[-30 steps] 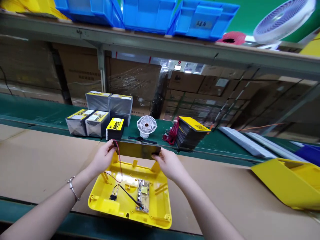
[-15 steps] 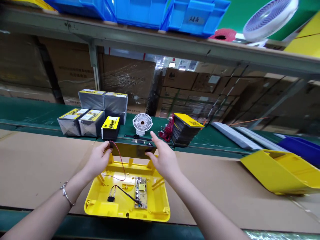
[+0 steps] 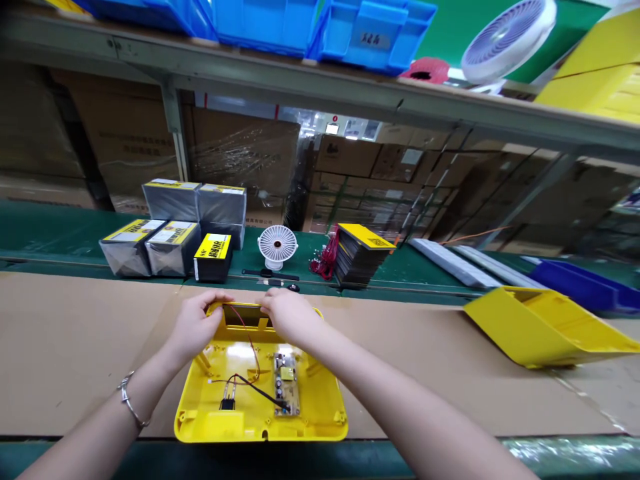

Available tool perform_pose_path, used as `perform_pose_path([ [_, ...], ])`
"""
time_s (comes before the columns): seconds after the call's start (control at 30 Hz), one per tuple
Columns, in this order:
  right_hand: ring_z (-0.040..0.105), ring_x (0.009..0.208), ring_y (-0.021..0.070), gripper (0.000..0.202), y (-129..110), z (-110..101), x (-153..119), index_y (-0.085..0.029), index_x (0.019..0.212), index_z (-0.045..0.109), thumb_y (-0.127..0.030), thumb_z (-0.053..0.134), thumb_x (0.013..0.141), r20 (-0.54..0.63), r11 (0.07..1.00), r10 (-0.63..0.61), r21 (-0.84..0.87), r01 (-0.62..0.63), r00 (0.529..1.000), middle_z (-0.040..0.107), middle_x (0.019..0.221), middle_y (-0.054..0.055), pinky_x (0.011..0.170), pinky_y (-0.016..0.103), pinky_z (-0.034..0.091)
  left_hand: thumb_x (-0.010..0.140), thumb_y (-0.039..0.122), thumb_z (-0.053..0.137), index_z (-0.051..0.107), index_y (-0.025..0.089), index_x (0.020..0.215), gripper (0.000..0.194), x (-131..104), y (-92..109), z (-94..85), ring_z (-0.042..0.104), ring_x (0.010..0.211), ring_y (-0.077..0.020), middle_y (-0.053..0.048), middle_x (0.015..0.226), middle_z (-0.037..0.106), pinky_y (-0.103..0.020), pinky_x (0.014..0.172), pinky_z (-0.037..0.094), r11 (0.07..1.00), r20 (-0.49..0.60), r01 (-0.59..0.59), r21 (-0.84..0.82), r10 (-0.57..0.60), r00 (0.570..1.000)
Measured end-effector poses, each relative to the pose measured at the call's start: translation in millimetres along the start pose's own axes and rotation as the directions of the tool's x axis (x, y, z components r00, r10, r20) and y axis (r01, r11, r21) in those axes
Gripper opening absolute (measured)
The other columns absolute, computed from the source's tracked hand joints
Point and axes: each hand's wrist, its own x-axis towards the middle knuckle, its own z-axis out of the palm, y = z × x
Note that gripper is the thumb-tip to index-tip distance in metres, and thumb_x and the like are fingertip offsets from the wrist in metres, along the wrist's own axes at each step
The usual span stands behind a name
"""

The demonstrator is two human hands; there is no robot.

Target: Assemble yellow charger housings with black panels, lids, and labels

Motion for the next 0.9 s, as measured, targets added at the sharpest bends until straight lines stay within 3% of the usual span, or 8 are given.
perform_pose_path([
  [0.13, 0.060, 0.080, 0.0194, 0.020, -0.9, -9.2, 2.4, -0.016, 0.081, 0.068, -0.026, 0.053, 0.089, -0.030, 0.991, 0.133, -0.003, -0.133, 0.991, 0.065, 0.082, 0.007, 0.066, 0.027, 0.041, 0.072, 0.011, 0.048, 0.067, 0.020, 0.096, 0.032, 2.9, 0.3, 3.1, 0.063, 0.097, -0.0206, -0.004, 0.101, 0.071, -0.034, 0.093, 0.046, 0.999, 0.019, 0.042, -0.010, -0.042, 0.999],
  [0.3, 0.061, 0.087, 0.0198, 0.031, -24.8, -21.7, 4.3, -0.018, 0.093, 0.067, -0.038, 0.043, 0.094, -0.082, 0.989, 0.146, 0.010, -0.146, 0.986, 0.067, 0.091, 0.008, 0.073, 0.028, 0.041, 0.082, 0.035, 0.049, 0.062, 0.018, 0.098, 0.026, 16.0, 1.1, -6.7, 0.062, 0.095, -0.0223, -0.007, 0.100, 0.069, -0.034, 0.083, 0.048, 0.989, 0.115, 0.144, 0.020, -0.145, 0.983],
  [0.37, 0.062, 0.077, 0.0204, 0.043, -36.8, -24.5, 8.9, -0.017, 0.085, 0.069, -0.047, 0.040, 0.094, -0.058, 0.991, 0.133, 0.015, -0.133, 0.989, 0.068, 0.081, 0.009, 0.069, 0.029, 0.041, 0.084, 0.048, 0.047, 0.063, 0.017, 0.088, 0.035, 23.4, 0.9, -16.6, 0.062, 0.085, -0.0219, -0.005, 0.087, 0.069, -0.033, 0.074, 0.047, 0.981, 0.201, 0.179, 0.069, -0.190, 0.961],
  [0.43, 0.062, 0.066, 0.0196, 0.041, -47.6, -24.0, 15.5, -0.019, 0.077, 0.071, -0.047, 0.045, 0.091, -0.005, 0.995, 0.096, 0.029, -0.096, 0.995, 0.068, 0.070, 0.007, 0.062, 0.028, 0.040, 0.083, 0.052, 0.050, 0.063, 0.016, 0.076, 0.039, 31.1, -0.2, -27.1, 0.060, 0.072, -0.0187, -0.001, 0.072, 0.065, -0.031, 0.065, 0.046, 0.974, 0.311, 0.192, 0.122, -0.221, 0.924],
  [0.57, 0.064, 0.069, 0.0186, 0.020, -61.2, -15.6, 26.0, -0.024, 0.091, 0.071, -0.023, 0.052, 0.087, 0.069, 0.996, -0.052, 0.075, 0.047, 0.996, 0.072, 0.078, 0.003, 0.059, 0.025, 0.038, 0.081, 0.038, 0.063, 0.064, 0.014, 0.078, 0.025, 45.6, -2.2, -40.1, 0.058, 0.064, -0.0125, 0.001, 0.070, 0.063, -0.028, 0.062, 0.048, 0.962, 0.490, 0.169, 0.215, -0.256, 0.833],
  [0.7, 0.066, 0.072, 0.0189, 0.045, -60.4, -7.5, 23.3, -0.029, 0.112, 0.065, -0.008, 0.057, 0.074, 0.122, 0.984, -0.143, 0.126, 0.128, 0.982, 0.072, 0.082, 0.002, 0.059, 0.024, 0.039, 0.084, 0.033, 0.062, 0.063, 0.013, 0.083, 0.020, 59.0, 3.7, -40.8, 0.059, 0.064, -0.0113, 0.001, 0.073, 0.063, -0.028, 0.062, 0.051, 0.932, 0.556, 0.123, 0.341, -0.305, 0.773],
  [0.77, 0.067, 0.073, 0.0183, 0.049, -53.2, -8.3, 17.3, -0.033, 0.114, 0.065, -0.007, 0.056, 0.074, 0.127, 0.978, -0.149, 0.165, 0.127, 0.981, 0.073, 0.085, 0.001, 0.061, 0.023, 0.041, 0.085, 0.033, 0.061, 0.062, 0.013, 0.083, 0.020, 65.3, 7.9, -38.2, 0.058, 0.061, -0.0103, 0.002, 0.072, 0.062, -0.026, 0.059, 0.050, 0.908, 0.567, 0.100, 0.407, -0.337, 0.752],
  [0.9, 0.066, 0.072, 0.0148, 0.026, -26.9, -21.8, -0.9, -0.034, 0.104, 0.070, -0.024, 0.055, 0.085, 0.082, 0.961, -0.111, 0.263, 0.086, 0.991, 0.073, 0.089, -0.003, 0.062, 0.022, 0.044, 0.087, 0.032, 0.060, 0.061, 0.013, 0.085, 0.019, 72.3, 7.5, -29.4, 0.057, 0.061, -0.0099, 0.001, 0.075, 0.062, -0.026, 0.058, 0.050, 0.879, 0.562, 0.049, 0.473, -0.344, 0.752],
])
